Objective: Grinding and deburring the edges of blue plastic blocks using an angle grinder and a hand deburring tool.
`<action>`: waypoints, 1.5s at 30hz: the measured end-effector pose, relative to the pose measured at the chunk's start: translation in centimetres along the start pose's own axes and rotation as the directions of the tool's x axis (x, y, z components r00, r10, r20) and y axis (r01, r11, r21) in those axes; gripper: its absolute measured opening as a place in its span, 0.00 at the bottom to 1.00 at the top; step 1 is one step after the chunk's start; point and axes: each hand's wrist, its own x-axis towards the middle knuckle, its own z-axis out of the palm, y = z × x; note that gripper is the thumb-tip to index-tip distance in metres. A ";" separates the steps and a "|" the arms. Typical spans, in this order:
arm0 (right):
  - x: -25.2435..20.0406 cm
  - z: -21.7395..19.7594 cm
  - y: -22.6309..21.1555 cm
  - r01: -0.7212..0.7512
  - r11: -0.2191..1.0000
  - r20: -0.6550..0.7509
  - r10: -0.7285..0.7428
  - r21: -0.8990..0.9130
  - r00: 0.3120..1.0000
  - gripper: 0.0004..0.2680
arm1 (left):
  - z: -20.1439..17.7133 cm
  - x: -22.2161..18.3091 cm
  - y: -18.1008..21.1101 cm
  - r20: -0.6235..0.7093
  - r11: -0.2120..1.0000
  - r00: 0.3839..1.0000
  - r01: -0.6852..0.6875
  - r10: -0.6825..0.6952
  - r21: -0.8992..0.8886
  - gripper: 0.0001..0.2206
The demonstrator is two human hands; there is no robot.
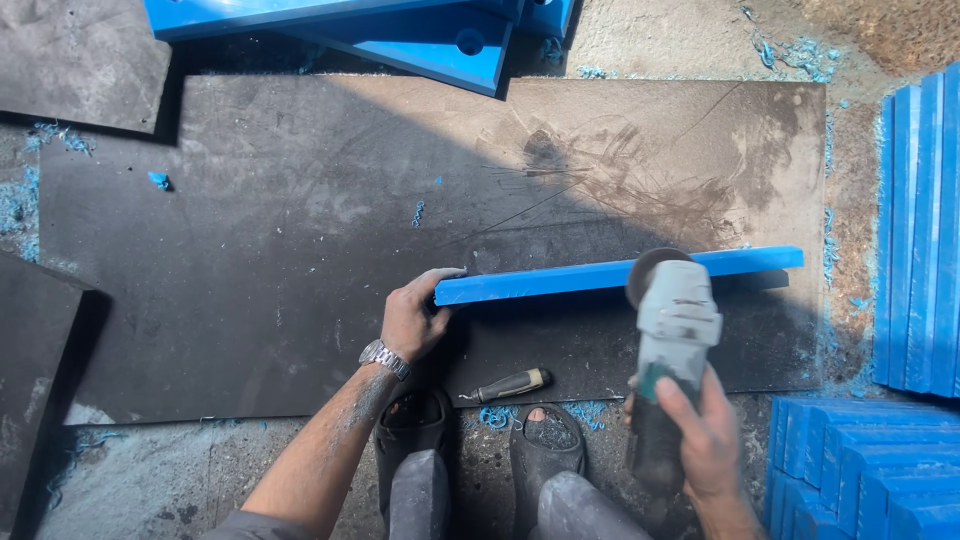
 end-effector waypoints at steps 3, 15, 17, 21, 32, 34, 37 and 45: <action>-0.4 3.1 0.3 -0.043 0.997 0.124 0.050 -0.059 0.991 0.24 | 0.3 0.1 -0.4 -0.017 1.000 1.000 -0.020 0.020 -0.001 0.24; -1.0 5.0 -0.4 -0.112 0.986 0.268 0.141 -0.122 0.953 0.27 | 0.3 -0.2 -0.3 -0.056 1.000 0.998 -0.002 0.001 -0.018 0.24; -0.6 3.8 -0.9 -0.135 0.987 0.110 0.144 -0.090 0.983 0.23 | 0.1 -0.4 -0.3 -0.094 0.998 0.995 -0.041 0.036 -0.052 0.24; -0.1 5.3 -0.3 -0.089 0.980 0.131 0.113 -0.177 0.985 0.23 | 0.1 -0.4 -0.4 -0.087 0.998 0.996 -0.018 0.014 -0.055 0.24; -0.1 10.1 -0.2 -0.013 0.960 0.405 0.130 -0.279 0.905 0.28 | 0.5 -0.4 -1.7 -0.094 0.994 0.994 -0.056 0.048 -0.088 0.24; -0.5 8.6 -0.2 -0.055 0.964 0.350 0.147 -0.261 0.925 0.27 | 0.4 -0.7 -1.5 -0.089 0.995 0.995 -0.049 0.041 -0.088 0.24; -0.4 8.0 -0.6 -0.117 0.969 0.277 0.176 -0.216 0.945 0.27 | 0.5 -0.5 -1.5 -0.096 0.996 0.995 -0.043 0.035 -0.078 0.24; -0.7 12.2 -0.9 -0.109 0.967 0.415 0.199 -0.230 0.888 0.26 | 1.3 -0.8 -3.0 -0.113 0.994 0.992 -0.074 0.064 -0.083 0.24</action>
